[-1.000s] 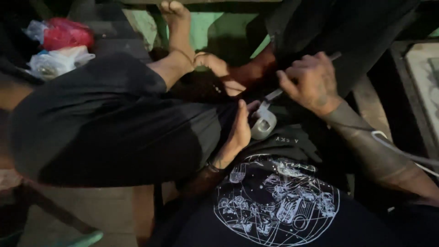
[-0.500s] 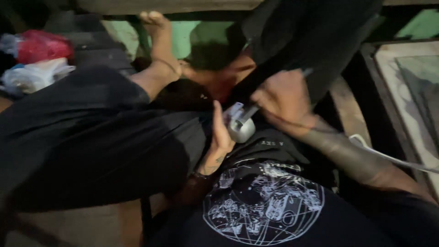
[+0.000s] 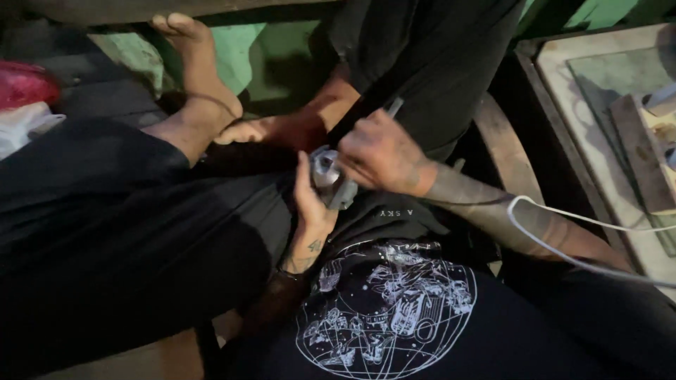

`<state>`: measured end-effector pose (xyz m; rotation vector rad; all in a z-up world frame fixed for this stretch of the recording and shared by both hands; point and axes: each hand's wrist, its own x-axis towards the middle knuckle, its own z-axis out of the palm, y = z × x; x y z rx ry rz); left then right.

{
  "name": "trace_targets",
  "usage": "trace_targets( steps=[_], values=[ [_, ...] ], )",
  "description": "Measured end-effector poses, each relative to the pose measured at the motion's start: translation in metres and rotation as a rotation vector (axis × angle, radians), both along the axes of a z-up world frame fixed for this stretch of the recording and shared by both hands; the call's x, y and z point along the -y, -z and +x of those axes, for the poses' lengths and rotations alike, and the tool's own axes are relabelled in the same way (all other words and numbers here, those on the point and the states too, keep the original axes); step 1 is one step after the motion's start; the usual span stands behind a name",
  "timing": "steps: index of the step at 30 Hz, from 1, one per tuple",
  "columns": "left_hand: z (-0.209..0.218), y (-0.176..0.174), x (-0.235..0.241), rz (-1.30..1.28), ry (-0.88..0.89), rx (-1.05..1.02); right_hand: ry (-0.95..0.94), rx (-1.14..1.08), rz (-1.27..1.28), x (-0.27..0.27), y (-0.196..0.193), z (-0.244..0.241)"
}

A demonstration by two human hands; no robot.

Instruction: Repairing a small mechanical engine component using a screwdriver to adjust or remove screws.

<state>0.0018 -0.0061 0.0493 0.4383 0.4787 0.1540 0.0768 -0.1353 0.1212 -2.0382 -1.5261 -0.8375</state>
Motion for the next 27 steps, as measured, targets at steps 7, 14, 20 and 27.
trace_targets(
  steps=[7,14,20,27],
  values=[
    [0.014,0.031,-0.003,0.094,0.015,-0.053,0.046,-0.081,0.08,0.003,-0.021,0.002],
    [0.004,-0.009,-0.006,0.097,0.009,-0.073,0.094,-0.073,0.005,0.025,-0.01,0.03],
    [0.01,0.036,-0.008,0.048,0.117,0.022,-0.028,0.005,-0.018,0.001,-0.022,-0.018],
    [-0.007,-0.011,0.0,0.129,0.106,0.102,-0.011,-0.309,-0.02,0.006,-0.042,-0.002]
  ],
)
